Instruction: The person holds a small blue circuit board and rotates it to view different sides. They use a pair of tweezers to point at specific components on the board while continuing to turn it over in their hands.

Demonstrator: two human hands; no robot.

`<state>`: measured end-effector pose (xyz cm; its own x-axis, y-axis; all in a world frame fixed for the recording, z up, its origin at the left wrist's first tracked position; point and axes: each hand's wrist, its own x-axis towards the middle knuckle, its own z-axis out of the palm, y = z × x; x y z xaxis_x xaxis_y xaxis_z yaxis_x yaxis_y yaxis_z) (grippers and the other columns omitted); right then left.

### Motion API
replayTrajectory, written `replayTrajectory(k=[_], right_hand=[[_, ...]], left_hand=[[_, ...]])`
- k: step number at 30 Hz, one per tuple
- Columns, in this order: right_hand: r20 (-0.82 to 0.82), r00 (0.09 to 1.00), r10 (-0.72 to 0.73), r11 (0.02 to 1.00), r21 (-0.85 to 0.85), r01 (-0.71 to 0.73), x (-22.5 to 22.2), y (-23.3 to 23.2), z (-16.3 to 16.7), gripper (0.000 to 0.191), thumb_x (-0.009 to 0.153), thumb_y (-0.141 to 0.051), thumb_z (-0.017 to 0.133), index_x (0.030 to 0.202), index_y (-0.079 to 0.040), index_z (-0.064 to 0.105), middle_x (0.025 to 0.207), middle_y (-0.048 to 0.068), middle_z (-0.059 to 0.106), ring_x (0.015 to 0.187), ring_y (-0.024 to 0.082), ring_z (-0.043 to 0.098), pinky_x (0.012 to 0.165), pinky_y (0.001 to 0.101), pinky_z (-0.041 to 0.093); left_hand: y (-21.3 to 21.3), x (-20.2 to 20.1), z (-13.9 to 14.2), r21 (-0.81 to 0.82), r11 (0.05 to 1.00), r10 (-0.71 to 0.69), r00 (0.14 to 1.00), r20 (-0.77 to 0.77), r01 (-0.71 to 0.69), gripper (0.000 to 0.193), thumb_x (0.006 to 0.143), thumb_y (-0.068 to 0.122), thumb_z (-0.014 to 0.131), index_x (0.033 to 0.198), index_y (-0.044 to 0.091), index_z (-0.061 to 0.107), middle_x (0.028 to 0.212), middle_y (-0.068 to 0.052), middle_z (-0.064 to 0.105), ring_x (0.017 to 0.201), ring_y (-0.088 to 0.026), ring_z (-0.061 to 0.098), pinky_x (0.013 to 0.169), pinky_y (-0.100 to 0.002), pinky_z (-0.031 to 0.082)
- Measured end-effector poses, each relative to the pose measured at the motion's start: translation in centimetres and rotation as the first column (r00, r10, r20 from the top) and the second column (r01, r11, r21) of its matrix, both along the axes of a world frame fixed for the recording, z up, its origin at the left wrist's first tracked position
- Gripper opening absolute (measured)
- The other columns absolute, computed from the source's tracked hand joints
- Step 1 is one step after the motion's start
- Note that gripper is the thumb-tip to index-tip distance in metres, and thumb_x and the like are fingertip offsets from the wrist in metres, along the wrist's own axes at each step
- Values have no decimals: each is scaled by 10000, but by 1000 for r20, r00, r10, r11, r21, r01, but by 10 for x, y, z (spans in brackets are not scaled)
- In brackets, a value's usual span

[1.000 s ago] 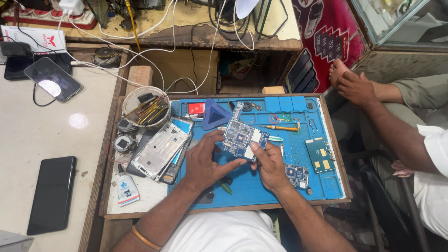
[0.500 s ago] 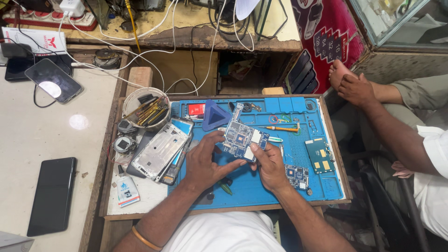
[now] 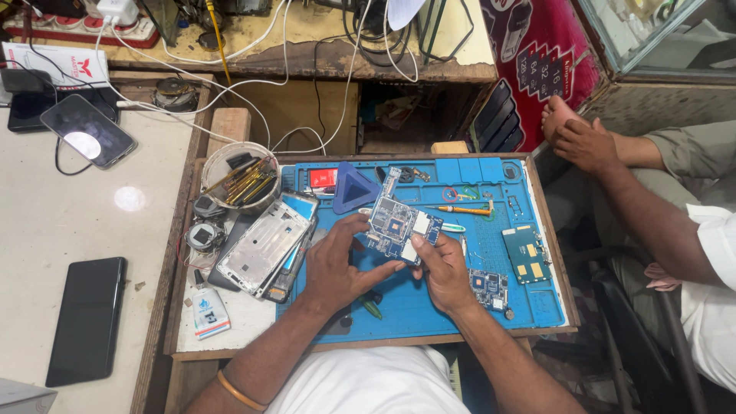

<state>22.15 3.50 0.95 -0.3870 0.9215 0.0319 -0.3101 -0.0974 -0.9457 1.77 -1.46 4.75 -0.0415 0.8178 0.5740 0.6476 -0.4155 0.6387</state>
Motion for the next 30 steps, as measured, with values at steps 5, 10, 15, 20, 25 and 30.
replayTrajectory(k=[5,10,15,20,25,30], right_hand=[[3,1000,-1,1000,-13,2,-1,0,2,266,1043,-243,605,1048,-4,723,813,56,719,633,57,594,516,208,460],[31,999,7,1000,-12,-7,-1,0,3,268,1031,-252,607,1068,-11,721,817,54,725,640,52,603,519,203,463],[50,999,1,1000,3,-1,-1,-1,3,280,1038,-257,615,1058,-1,726,806,56,723,630,52,593,518,202,459],[24,1000,5,1000,-14,-5,0,-1,1,270,1033,-249,607,1055,-4,720,808,54,719,632,54,596,515,206,460],[-24,1000,17,1000,-12,-17,2,0,0,258,1053,-227,595,1055,1,716,818,57,713,636,56,586,525,210,459],[-50,999,6,998,-64,-9,1,1,1,253,1043,-217,586,1056,2,710,832,66,720,645,67,602,521,212,459]], left_hand=[[0,0,-1,5,1000,15,1000,-13,-15,761,694,519,929,1148,42,547,1219,-111,685,747,-167,718,608,-313,594],[0,0,-3,21,1000,17,999,-31,-16,765,698,540,921,1137,36,547,1215,-115,680,768,-169,729,614,-314,599],[0,0,-5,18,1000,26,999,-38,-26,795,694,553,920,1155,22,548,1172,-109,683,768,-172,729,615,-319,596],[1,-1,-5,65,998,11,999,-37,-8,753,696,542,923,1111,48,536,1214,-123,687,760,-161,716,603,-303,585],[0,0,-5,52,999,6,999,-38,-4,754,697,547,923,1118,53,538,1219,-117,690,755,-153,708,606,-299,583],[0,0,-4,64,998,9,1000,-30,-7,751,709,547,919,1135,56,543,1239,-114,689,768,-149,712,622,-295,593]])
